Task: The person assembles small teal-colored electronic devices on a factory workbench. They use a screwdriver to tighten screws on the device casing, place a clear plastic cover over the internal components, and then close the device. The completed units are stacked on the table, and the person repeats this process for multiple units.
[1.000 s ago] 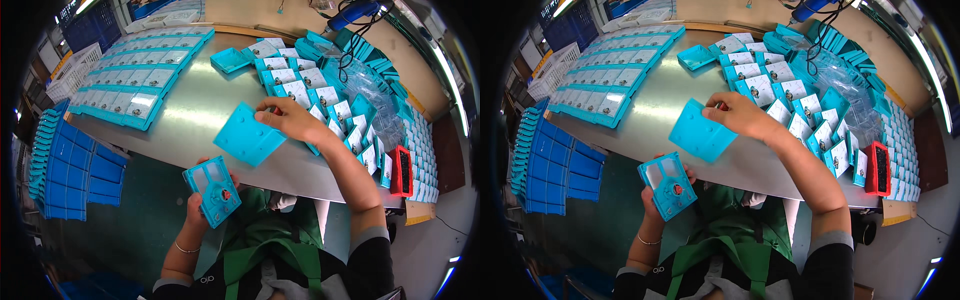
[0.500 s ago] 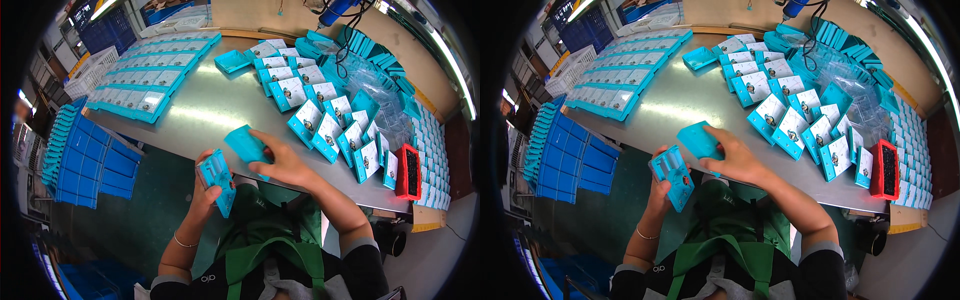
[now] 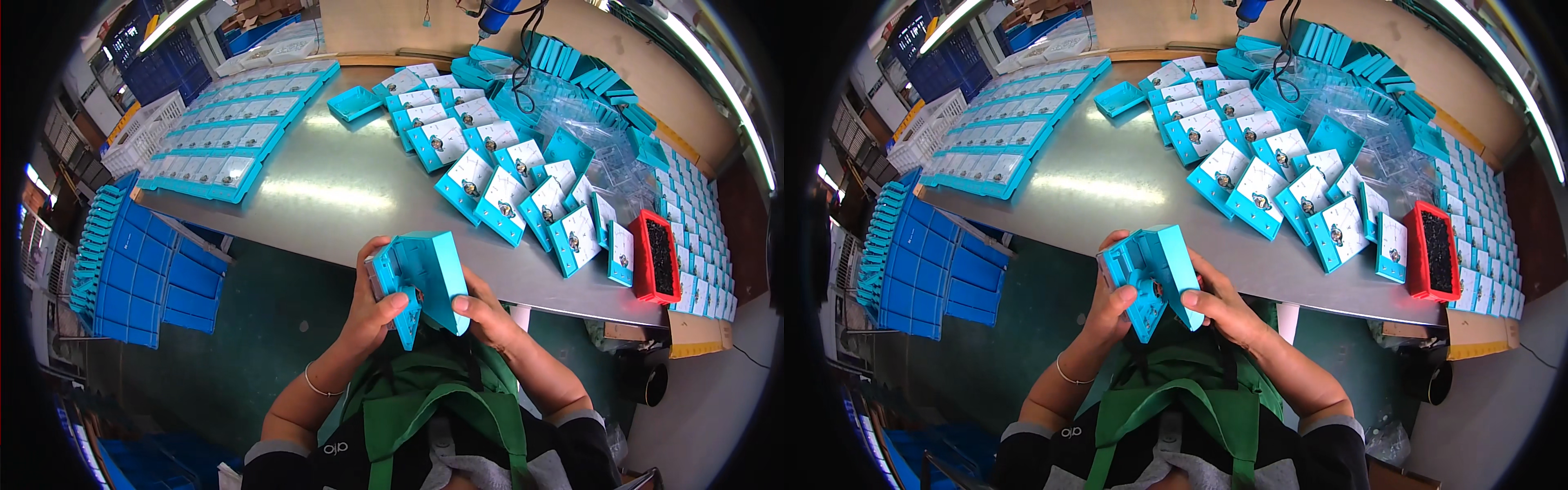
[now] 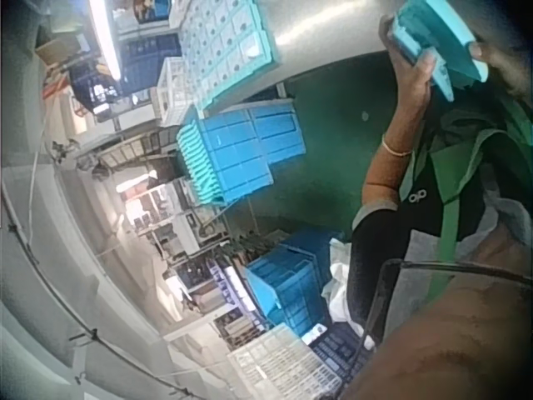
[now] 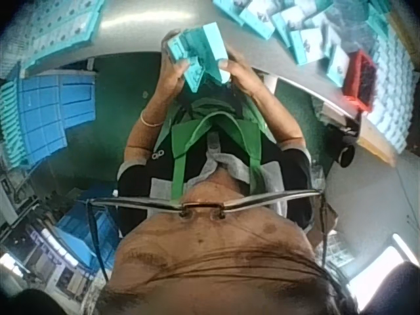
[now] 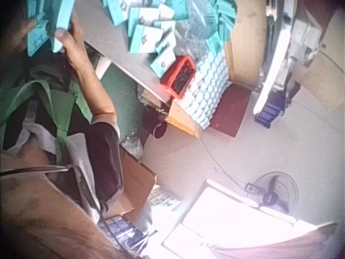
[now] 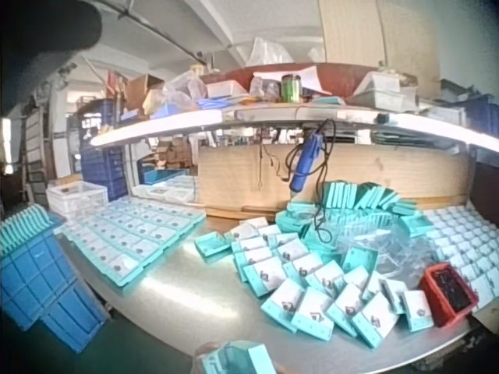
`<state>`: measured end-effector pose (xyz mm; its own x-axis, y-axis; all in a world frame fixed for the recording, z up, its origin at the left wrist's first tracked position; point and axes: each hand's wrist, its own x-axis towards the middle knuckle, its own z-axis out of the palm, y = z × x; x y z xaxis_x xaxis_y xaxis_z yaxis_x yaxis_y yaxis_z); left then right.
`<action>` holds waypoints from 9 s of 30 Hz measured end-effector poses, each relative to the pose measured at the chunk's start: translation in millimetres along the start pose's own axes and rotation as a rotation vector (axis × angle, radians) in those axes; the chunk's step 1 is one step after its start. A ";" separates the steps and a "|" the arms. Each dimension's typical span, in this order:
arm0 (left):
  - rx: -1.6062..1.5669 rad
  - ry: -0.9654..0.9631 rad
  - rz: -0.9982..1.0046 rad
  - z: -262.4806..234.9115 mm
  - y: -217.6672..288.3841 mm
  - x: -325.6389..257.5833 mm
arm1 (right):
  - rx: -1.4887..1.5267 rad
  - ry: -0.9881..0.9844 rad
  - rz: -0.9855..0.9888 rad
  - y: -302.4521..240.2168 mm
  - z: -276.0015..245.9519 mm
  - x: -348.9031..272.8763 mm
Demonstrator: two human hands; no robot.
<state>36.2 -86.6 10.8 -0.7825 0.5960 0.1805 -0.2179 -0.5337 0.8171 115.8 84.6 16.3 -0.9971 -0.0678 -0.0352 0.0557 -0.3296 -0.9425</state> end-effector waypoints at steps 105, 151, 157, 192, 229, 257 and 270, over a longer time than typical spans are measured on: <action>1.630 0.100 0.221 -201.6 -11.9 463.2 | 0.007 -0.167 0.279 -7.5 -63.7 46.0; -0.155 -0.043 -0.586 -3.1 -25.8 28.3 | -0.556 0.371 -0.461 -43.4 -17.6 -15.0; -0.042 -0.074 -0.581 -4.8 -29.2 24.9 | -0.740 0.183 -0.399 -55.4 -18.6 -11.7; 0.211 -0.192 -0.534 -6.5 -26.2 24.0 | -1.450 0.747 -0.361 -102.5 -162.3 -26.5; 0.997 -0.799 -0.024 -33.6 -21.8 3.4 | -1.604 0.135 -0.305 -21.1 -33.6 21.4; 1.325 -0.723 -0.069 19.3 -40.0 28.4 | -1.749 1.363 0.220 -139.5 -286.1 -184.8; 1.191 -0.829 -0.021 29.6 -60.0 12.1 | -1.739 1.217 0.513 -127.5 -317.7 -198.7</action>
<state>57.2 -29.6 -19.9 -0.1393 0.9867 0.0837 0.7028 0.0390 0.7103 290.3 439.3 37.9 -0.4900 0.8452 0.2133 0.8607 0.5079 -0.0355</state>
